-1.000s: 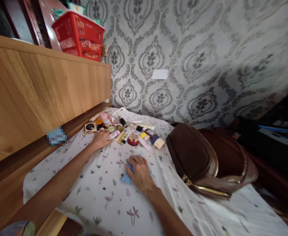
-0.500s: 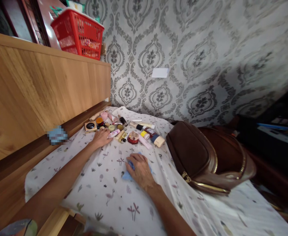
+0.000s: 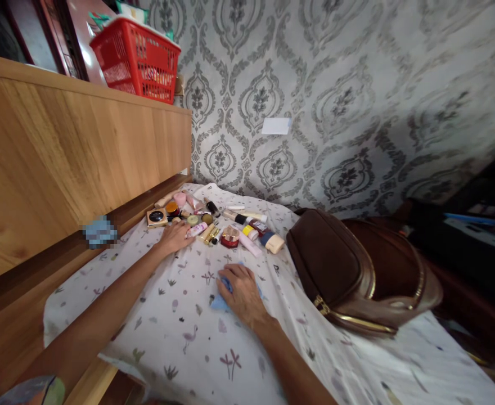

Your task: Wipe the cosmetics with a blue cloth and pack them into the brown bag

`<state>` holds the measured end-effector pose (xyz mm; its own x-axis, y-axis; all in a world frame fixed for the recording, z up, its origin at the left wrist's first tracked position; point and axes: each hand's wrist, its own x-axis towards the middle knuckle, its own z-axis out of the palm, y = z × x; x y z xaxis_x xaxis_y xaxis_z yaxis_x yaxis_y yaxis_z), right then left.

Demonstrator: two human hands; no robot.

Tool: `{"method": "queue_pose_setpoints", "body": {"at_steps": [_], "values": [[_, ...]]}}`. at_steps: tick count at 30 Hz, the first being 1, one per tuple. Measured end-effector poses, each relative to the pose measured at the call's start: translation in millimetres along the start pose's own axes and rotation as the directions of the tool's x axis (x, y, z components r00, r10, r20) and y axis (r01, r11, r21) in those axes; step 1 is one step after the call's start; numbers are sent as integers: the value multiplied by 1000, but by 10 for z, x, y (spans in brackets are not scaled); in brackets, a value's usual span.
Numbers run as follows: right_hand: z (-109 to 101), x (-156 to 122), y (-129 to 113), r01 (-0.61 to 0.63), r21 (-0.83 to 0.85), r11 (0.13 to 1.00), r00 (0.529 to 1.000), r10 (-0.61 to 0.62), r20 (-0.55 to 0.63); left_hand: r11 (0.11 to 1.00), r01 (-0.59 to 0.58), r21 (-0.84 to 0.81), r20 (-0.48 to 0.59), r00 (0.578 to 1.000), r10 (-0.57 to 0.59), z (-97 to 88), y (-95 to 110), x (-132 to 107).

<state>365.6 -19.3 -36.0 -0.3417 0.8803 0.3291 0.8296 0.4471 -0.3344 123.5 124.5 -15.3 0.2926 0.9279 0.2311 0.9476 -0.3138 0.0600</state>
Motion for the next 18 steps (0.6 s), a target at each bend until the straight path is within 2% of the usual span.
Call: {"method": "queue_pose_setpoints", "body": {"at_steps": [10, 18], "values": [[2, 2, -13, 4, 16, 1000, 1000, -4, -13, 1000, -2, -11, -8, 1000, 2, 29, 0, 21], [29, 3, 15, 78, 97, 992, 996, -73, -46, 1000, -31, 3, -12, 999, 31, 29, -29, 23]]}}
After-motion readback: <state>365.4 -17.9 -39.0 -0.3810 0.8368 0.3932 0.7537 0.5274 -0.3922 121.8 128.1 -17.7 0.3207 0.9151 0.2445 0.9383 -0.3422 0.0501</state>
